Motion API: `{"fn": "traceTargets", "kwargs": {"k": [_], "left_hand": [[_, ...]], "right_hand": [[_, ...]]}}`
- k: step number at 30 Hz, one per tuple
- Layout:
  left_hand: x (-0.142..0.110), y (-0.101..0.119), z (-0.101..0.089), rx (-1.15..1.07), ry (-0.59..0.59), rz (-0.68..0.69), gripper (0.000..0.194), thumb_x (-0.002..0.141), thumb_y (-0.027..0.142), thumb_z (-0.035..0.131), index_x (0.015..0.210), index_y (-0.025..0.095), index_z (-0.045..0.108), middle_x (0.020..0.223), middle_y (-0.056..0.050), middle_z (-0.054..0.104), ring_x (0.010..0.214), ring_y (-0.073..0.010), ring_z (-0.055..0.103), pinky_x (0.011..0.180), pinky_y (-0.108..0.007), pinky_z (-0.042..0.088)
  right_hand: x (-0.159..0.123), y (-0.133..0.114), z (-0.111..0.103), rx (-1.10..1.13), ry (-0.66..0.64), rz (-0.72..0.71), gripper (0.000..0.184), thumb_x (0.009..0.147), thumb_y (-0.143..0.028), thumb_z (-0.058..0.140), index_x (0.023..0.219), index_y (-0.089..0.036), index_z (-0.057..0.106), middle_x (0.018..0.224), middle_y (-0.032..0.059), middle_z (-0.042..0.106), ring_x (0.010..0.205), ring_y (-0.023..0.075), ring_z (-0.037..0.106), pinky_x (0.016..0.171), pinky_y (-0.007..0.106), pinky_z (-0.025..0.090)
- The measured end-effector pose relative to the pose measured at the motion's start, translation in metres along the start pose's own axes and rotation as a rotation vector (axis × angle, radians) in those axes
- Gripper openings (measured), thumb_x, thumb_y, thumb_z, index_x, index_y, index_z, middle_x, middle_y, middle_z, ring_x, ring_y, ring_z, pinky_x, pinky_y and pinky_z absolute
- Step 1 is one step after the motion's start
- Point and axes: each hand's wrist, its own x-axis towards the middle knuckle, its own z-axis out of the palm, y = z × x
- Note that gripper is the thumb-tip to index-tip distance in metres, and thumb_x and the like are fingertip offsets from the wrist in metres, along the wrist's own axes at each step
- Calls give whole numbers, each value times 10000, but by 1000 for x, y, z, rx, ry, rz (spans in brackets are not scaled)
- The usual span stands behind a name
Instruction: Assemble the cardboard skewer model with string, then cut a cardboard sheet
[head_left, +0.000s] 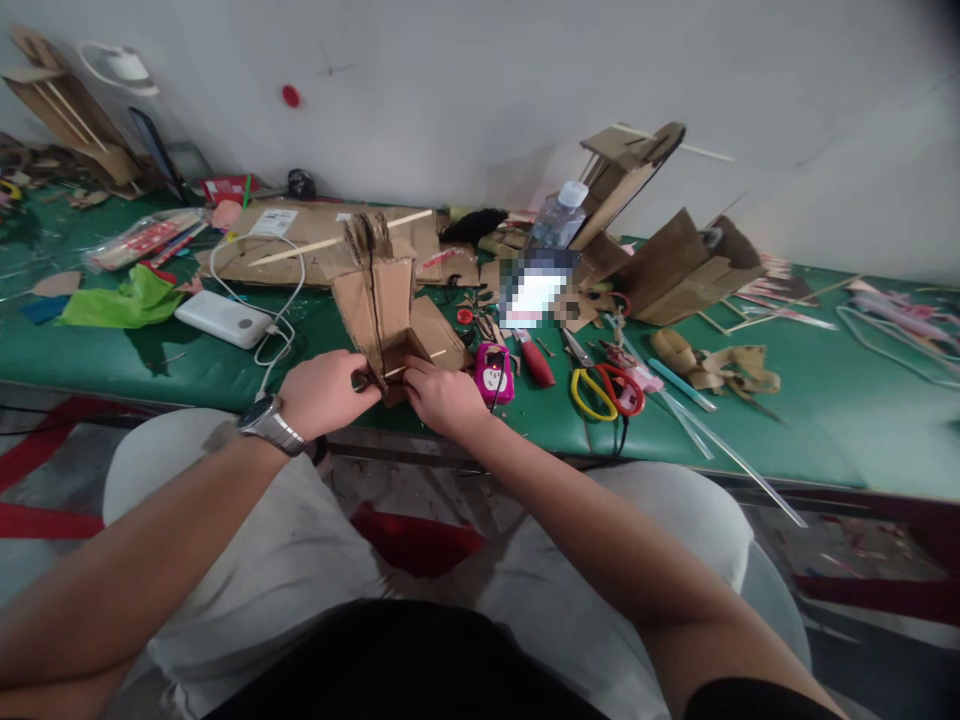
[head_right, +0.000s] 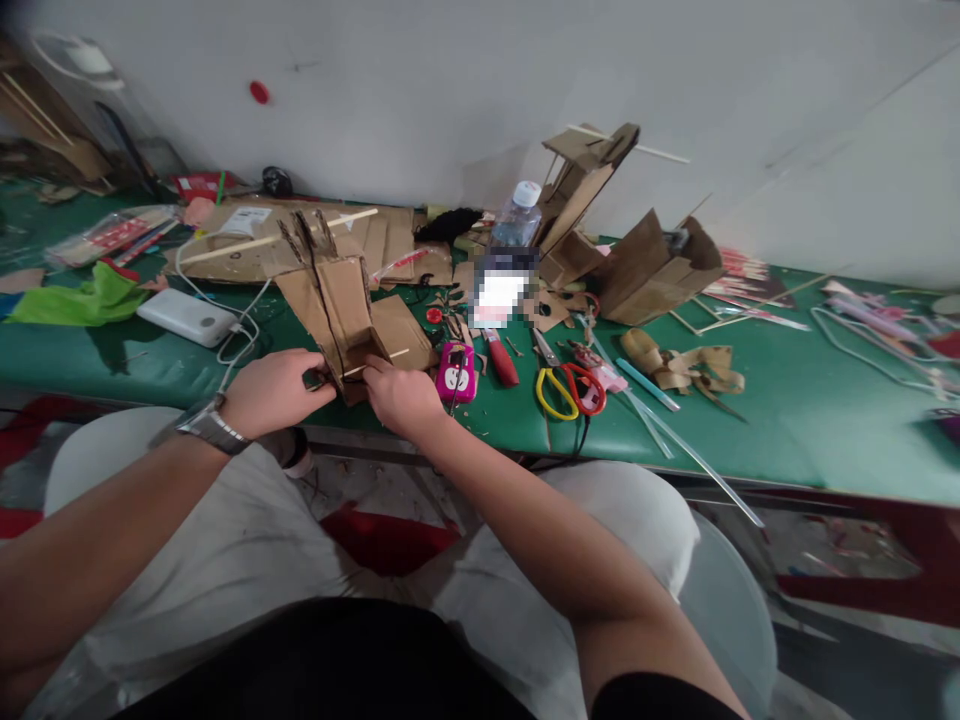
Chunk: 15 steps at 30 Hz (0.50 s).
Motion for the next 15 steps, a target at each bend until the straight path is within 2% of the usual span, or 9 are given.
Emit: {"fn": "traceTargets", "kwargs": {"k": [7, 15], "left_hand": [[0, 0, 1, 29, -50, -17, 300, 880, 495, 535, 868, 246, 700, 923, -98, 782, 879, -339, 746, 616, -357, 424], [-2, -4, -4, -10, -81, -3, 320, 868, 549, 596, 916, 265, 735, 919, -80, 805, 907, -333, 762, 632, -340, 443]], "right_hand": [[0, 0, 1, -16, -2, 4, 356, 1092, -330, 379, 1234, -221, 687, 1595, 29, 558, 1027, 239, 749, 669, 345, 573], [-1, 1, 5, -12, 3, -10, 366, 1090, -350, 383, 1263, -222, 679, 1636, 32, 513, 1048, 253, 751, 689, 362, 598]]}}
